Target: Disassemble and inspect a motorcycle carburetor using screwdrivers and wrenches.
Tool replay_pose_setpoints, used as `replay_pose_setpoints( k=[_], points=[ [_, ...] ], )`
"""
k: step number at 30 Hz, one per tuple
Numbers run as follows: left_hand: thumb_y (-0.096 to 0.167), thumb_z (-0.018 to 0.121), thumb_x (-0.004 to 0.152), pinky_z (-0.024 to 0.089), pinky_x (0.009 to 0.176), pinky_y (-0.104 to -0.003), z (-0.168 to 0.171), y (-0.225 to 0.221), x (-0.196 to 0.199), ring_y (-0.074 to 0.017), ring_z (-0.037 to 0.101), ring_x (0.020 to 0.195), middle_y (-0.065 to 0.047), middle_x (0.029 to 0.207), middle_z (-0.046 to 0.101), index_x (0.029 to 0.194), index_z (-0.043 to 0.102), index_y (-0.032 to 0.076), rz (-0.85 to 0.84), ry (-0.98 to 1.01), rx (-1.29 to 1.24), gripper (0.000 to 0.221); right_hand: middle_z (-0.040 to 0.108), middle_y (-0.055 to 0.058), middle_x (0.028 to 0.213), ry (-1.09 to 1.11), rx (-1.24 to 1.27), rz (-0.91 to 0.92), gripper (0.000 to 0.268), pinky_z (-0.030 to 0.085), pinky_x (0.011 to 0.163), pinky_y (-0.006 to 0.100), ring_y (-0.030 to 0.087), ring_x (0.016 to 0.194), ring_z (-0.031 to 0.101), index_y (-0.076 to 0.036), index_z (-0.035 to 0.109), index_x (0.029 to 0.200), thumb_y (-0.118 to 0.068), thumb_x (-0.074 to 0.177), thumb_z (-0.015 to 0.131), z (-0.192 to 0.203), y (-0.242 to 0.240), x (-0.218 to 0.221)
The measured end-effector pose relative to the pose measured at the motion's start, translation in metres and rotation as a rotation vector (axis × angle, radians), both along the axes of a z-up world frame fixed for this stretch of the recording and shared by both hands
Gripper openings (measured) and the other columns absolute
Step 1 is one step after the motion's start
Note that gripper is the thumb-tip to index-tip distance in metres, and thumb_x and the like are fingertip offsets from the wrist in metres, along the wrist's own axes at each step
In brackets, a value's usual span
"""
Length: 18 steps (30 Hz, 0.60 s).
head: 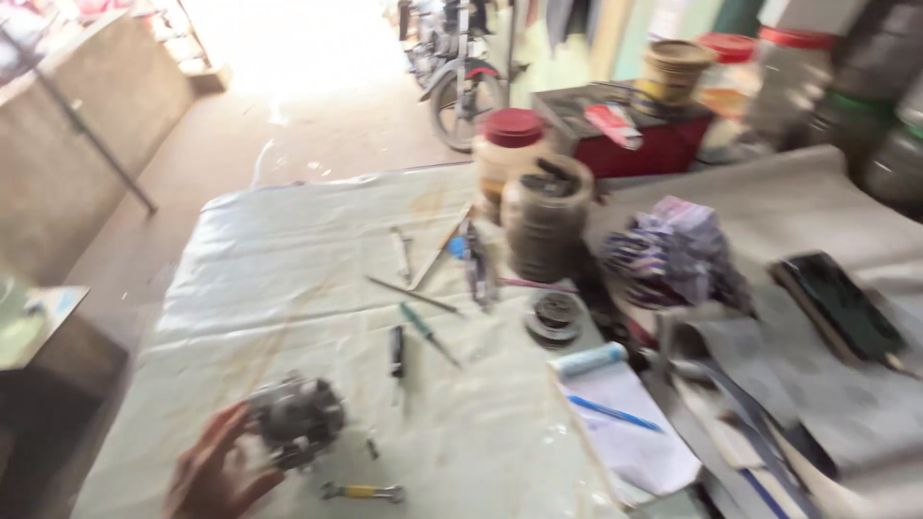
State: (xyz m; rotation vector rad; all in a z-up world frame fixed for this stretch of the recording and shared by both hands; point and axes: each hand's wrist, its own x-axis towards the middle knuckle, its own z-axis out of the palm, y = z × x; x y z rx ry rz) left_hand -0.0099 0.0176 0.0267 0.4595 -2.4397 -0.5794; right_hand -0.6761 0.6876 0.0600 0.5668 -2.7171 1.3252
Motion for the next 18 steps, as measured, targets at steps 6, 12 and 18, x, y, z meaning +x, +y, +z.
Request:
replay_pose_setpoints(
  k=[6,12,18],
  points=[
    [0.042,0.093,0.063,0.06,0.084,-0.044,0.062,0.034,-0.027,-0.0301,0.071,0.106,-0.016,0.138,0.059,0.133,0.062,0.013,-0.169,0.037,-0.057,0.082,0.056,0.021,0.134,-0.082,0.087,0.264,0.111,0.039,0.104,0.05,0.037,0.123,0.053,-0.015,0.034,0.156,-0.039,0.062,0.089,-0.026,-0.112,0.011],
    [0.043,0.095,0.066,0.057,0.09,-0.046,0.065,0.022,-0.015,-0.035,0.068,0.111,-0.018,0.138,0.058,0.128,0.059,0.011,-0.208,0.041,0.011,0.078,0.061,0.02,0.132,-0.151,0.171,0.466,0.118,0.043,0.105,0.048,0.035,0.121,0.059,-0.017,0.033,0.158,-0.036,0.058,0.093,-0.049,-0.202,0.105],
    [0.034,0.093,0.074,0.054,0.101,-0.043,0.056,0.016,-0.012,-0.0358,0.064,0.126,-0.014,0.147,0.059,0.137,0.046,0.01,-0.259,0.099,0.137,0.082,0.066,0.019,0.129,-0.241,0.23,0.594,0.125,0.047,0.105,0.046,0.033,0.119,0.065,-0.02,0.033,0.16,-0.033,0.054,0.097,-0.014,-0.305,0.283]
  ],
)
